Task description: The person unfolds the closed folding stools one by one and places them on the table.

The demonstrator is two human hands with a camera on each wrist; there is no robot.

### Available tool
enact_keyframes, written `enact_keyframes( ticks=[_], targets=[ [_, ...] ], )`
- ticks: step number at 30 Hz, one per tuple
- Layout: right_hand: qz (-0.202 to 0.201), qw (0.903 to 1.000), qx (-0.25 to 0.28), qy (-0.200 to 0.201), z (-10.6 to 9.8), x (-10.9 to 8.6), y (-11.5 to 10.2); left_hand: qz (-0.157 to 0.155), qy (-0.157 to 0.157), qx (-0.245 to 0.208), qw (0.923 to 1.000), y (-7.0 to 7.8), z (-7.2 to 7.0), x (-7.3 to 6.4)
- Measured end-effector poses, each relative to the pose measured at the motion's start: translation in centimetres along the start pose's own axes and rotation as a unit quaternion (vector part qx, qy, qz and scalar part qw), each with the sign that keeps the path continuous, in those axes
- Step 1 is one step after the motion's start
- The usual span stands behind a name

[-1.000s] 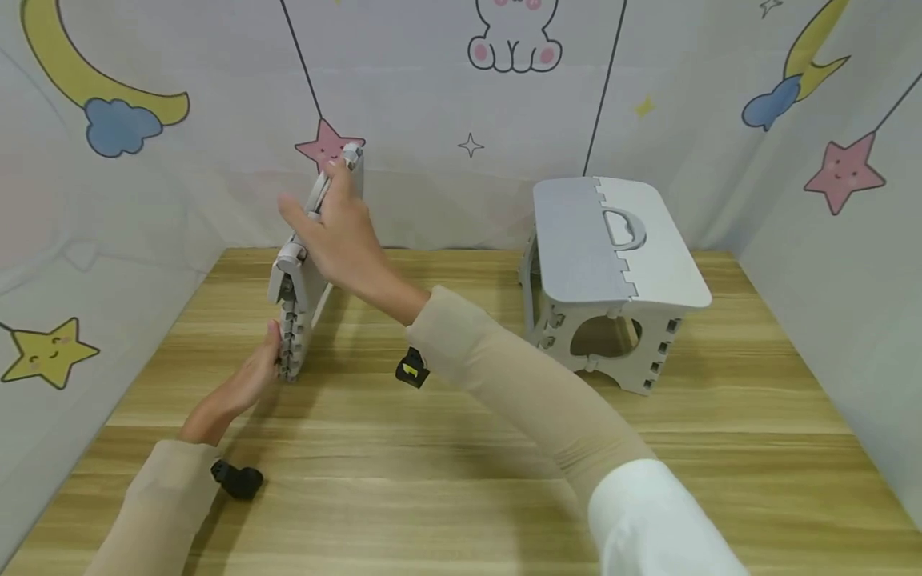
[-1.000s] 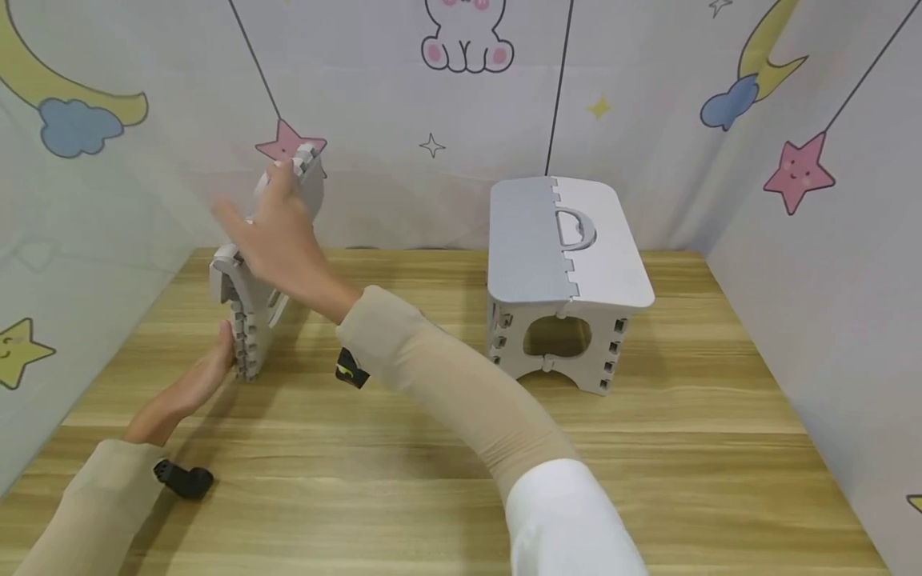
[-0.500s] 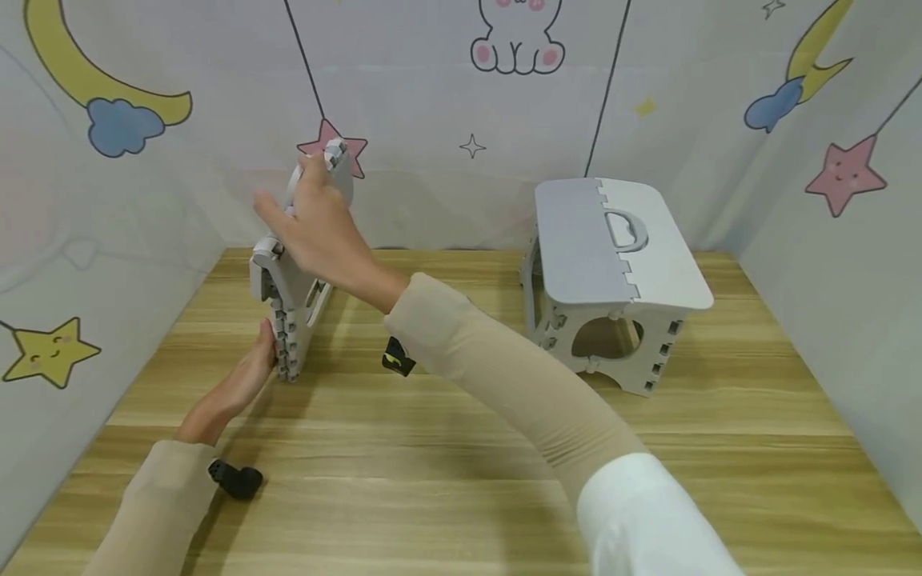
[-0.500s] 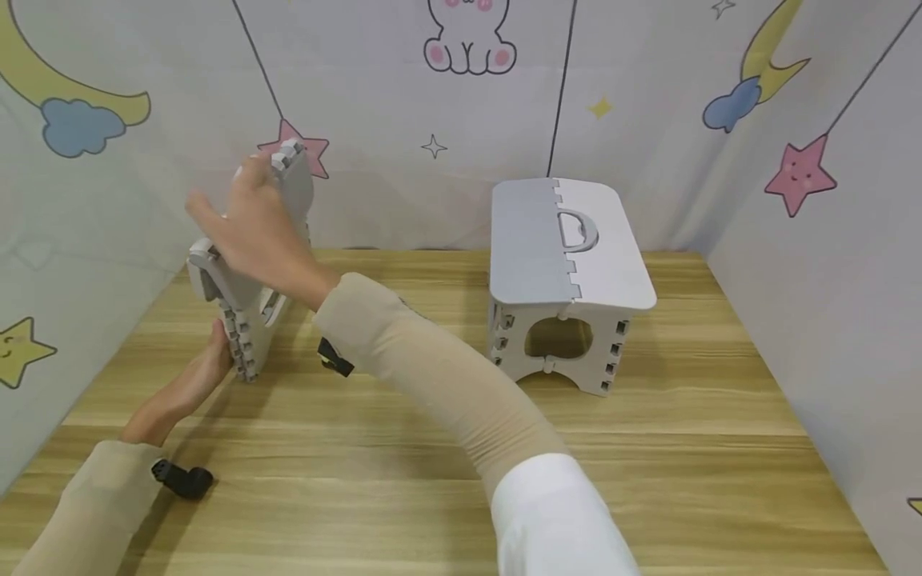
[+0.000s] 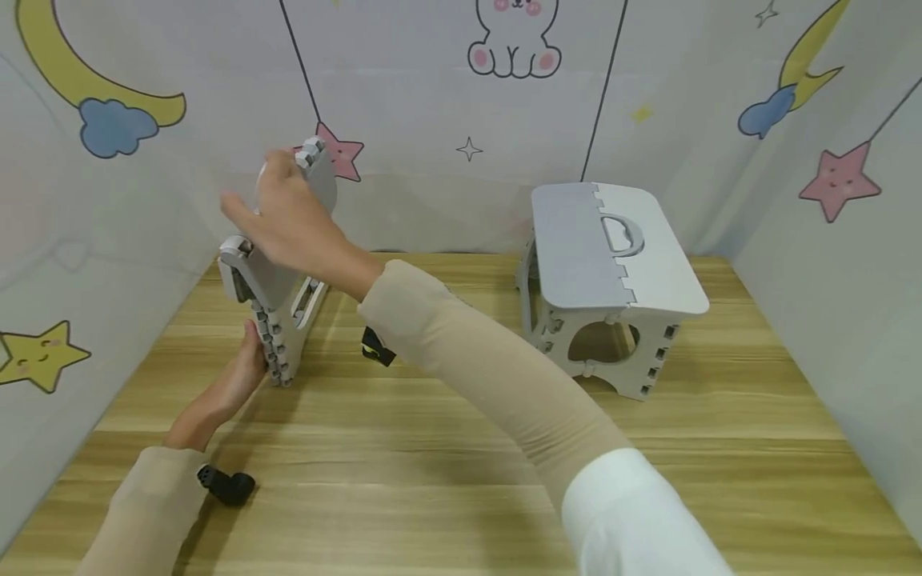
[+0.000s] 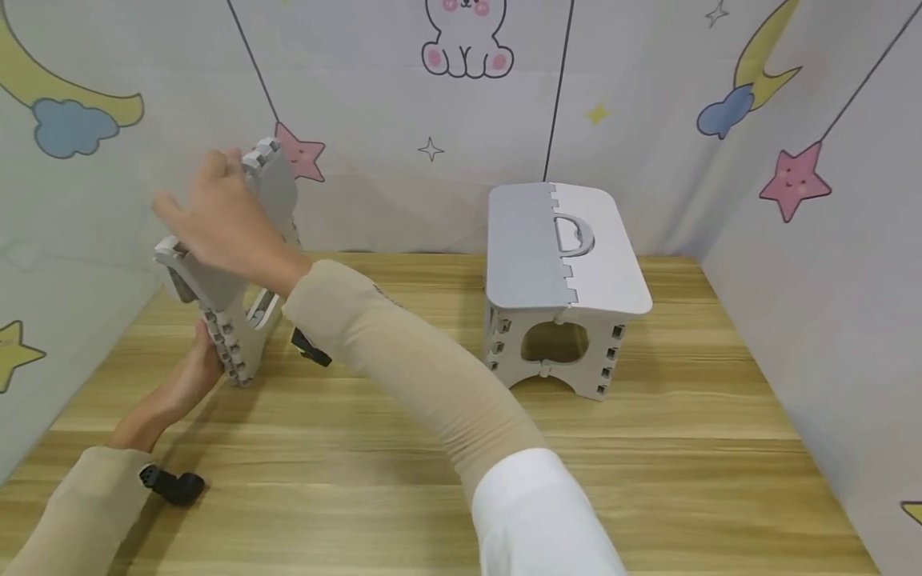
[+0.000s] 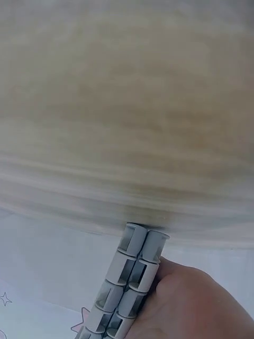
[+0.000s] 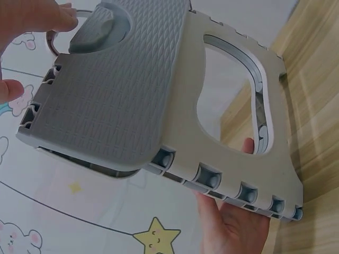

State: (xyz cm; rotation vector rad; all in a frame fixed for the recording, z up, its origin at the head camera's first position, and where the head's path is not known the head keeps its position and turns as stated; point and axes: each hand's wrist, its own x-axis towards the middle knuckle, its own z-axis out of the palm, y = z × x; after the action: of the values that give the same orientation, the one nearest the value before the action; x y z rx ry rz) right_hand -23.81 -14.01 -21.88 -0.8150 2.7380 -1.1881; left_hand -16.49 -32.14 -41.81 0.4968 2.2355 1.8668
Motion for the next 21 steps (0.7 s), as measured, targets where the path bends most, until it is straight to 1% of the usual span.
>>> enact_keyframes(
  ticks=[3, 6, 13, 21],
  targets=[
    [-0.003, 0.9998, -0.016, -0.009, 0.3, 0.3, -0.2, 0.011, 0.001, -0.017, 0.9998, 0.0, -0.1, 0.0],
    [-0.004, 0.9993, -0.031, -0.019, 0.6, 0.4, -0.5, 0.014, 0.007, -0.034, 0.9993, -0.1, -0.1, -0.1],
    [-0.001, 0.9943, -0.098, -0.042, 1.0, 0.9, -1.2, 0.003, 0.022, -0.064, 0.9977, -0.3, -0.1, -0.1],
    [-0.003, 0.9868, -0.153, -0.053, 1.5, 1.4, -1.8, -0.002, 0.027, -0.083, 0.9962, -0.4, -0.3, 0.0]
  ],
)
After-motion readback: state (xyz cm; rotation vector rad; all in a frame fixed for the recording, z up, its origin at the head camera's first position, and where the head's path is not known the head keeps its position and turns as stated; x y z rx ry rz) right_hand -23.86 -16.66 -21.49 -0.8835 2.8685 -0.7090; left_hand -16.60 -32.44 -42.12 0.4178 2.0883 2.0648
